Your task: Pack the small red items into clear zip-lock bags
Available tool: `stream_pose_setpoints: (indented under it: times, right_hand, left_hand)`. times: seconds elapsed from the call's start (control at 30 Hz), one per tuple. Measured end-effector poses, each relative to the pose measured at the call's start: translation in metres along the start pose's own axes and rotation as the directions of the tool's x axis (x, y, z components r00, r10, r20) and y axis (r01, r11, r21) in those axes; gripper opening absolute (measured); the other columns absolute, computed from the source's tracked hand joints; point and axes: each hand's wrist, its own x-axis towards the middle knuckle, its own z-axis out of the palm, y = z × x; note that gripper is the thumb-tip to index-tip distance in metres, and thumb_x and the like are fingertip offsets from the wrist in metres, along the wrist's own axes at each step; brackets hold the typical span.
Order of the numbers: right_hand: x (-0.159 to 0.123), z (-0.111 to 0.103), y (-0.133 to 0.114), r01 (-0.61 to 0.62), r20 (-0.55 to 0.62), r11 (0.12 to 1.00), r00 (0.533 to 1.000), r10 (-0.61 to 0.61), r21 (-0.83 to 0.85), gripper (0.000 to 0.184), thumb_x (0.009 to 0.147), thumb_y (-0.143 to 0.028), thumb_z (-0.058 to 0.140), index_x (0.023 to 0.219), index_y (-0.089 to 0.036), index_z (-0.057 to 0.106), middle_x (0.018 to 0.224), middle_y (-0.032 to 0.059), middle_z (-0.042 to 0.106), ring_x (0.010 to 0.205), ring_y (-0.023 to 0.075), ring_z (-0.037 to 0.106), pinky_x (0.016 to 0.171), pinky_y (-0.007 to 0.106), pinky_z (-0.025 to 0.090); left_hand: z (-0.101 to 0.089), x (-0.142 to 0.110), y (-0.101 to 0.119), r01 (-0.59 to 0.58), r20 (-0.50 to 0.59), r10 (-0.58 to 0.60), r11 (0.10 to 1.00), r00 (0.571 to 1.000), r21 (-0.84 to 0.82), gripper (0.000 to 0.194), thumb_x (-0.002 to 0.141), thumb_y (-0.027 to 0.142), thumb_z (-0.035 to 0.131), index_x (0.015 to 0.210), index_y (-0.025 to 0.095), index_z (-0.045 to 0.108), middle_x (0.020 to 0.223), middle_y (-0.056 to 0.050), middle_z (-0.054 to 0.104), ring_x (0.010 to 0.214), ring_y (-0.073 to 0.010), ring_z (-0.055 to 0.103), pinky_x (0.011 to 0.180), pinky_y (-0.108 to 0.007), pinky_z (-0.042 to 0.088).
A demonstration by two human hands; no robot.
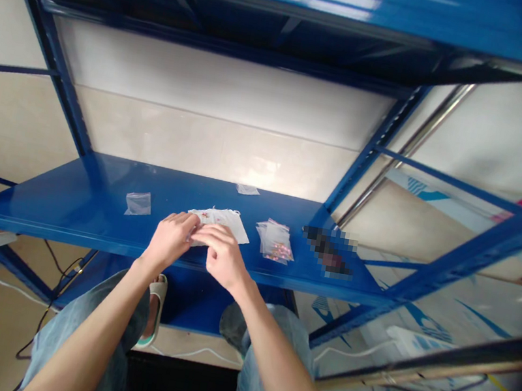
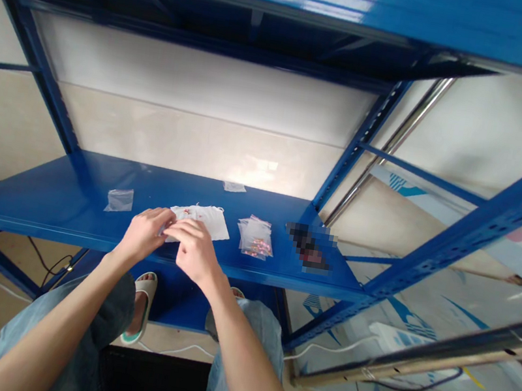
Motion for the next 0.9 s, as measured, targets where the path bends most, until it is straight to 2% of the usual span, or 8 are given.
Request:
stream_pose_setpoints:
  times: [0.1,0.2,0.3,0.5,0.63,0.77,0.83,0.9]
  right_hand:
    - [0.009,-0.003,0.025,-0.187,-0.158,0.982,0.970,0.183,-0.008,0.052,0.073,0.009,0.041,0.101,-0.022,0.072,0.098,0.0042,0.072,0.099,0.0218,0.063,0.093,0.038,0.049]
    - [0.015,0.004,0.054,-0.398,-0.208,0.910,0.906,0.370,-0.114,0.039,0.080,0.002,0.048,0.099,-0.021,0.073,0.100,0.0069,0.070,0.099,0.0238,0.060,0.091,0.037,0.048]
    - [0.019,0.017,0.075,-0.506,-0.160,0.819,0.863,0.479,-0.270,0.024,0.086,-0.006,0.057,0.096,-0.020,0.075,0.103,0.0088,0.068,0.101,0.0256,0.057,0.090,0.037,0.046]
    - [0.021,0.024,0.087,-0.547,-0.096,0.689,0.811,0.577,-0.476,0.016,0.090,-0.013,0.063,0.090,-0.022,0.076,0.099,0.0095,0.068,0.102,0.0265,0.055,0.086,0.035,0.042]
    - [0.022,0.022,0.089,-0.547,-0.096,0.673,0.806,0.584,-0.498,0.015,0.090,-0.014,0.063,0.084,-0.021,0.075,0.096,0.0096,0.068,0.100,0.0263,0.055,0.084,0.034,0.042]
    - [0.024,0.024,0.092,-0.555,-0.128,0.720,0.820,0.558,-0.416,0.014,0.088,-0.014,0.064,0.081,-0.020,0.074,0.095,0.0094,0.069,0.098,0.0253,0.056,0.085,0.034,0.043]
    - [0.028,0.024,0.091,-0.562,-0.181,0.791,0.827,0.532,-0.243,0.011,0.087,-0.016,0.065,0.080,-0.019,0.073,0.092,0.0080,0.070,0.095,0.0238,0.058,0.086,0.034,0.044]
    - [0.033,0.023,0.087,-0.519,-0.222,0.854,0.828,0.514,0.040,0.008,0.087,-0.022,0.067,0.083,-0.019,0.074,0.091,0.0062,0.071,0.091,0.0216,0.062,0.083,0.032,0.046]
  left_hand:
    - [0.000,-0.002,-0.017,0.202,-0.073,-0.203,0.979,0.976,-0.022,0.012,0.094,0.022,0.053,0.088,0.022,0.063,0.085,-0.005,0.071,0.080,-0.0207,0.065,0.068,-0.028,0.040]
    - [0.001,-0.002,-0.021,0.310,-0.091,-0.324,0.941,0.942,-0.139,0.009,0.090,0.024,0.058,0.085,0.023,0.065,0.084,-0.003,0.072,0.079,-0.0200,0.067,0.067,-0.027,0.041]
    - [0.003,0.000,-0.017,0.337,-0.100,-0.360,0.921,0.927,-0.197,0.008,0.088,0.025,0.060,0.084,0.023,0.066,0.083,-0.004,0.073,0.079,-0.0204,0.067,0.070,-0.027,0.043]
    - [0.005,0.003,-0.004,0.307,-0.089,-0.382,0.842,0.920,-0.443,0.011,0.085,0.030,0.063,0.080,0.021,0.066,0.079,-0.003,0.073,0.073,-0.0189,0.066,0.071,-0.028,0.046]
    - [0.008,0.007,0.001,0.272,-0.057,-0.417,0.684,0.907,-0.677,0.017,0.083,0.035,0.067,0.076,0.019,0.065,0.074,-0.003,0.070,0.068,-0.0167,0.063,0.068,-0.027,0.047]
    - [0.012,0.009,0.002,0.323,0.134,-0.405,0.444,0.904,-0.836,0.023,0.081,0.038,0.069,0.074,0.016,0.067,0.067,-0.004,0.070,0.063,-0.0162,0.064,0.066,-0.027,0.049]
    - [0.012,0.009,0.004,0.384,0.257,-0.393,0.288,0.883,-0.877,0.027,0.079,0.041,0.072,0.076,0.015,0.068,0.066,-0.005,0.070,0.061,-0.0165,0.064,0.063,-0.027,0.051]
    - [0.010,0.008,0.006,0.445,0.368,-0.359,0.159,0.858,-0.881,0.031,0.076,0.043,0.076,0.078,0.013,0.070,0.068,-0.007,0.071,0.059,-0.0168,0.064,0.059,-0.027,0.051]
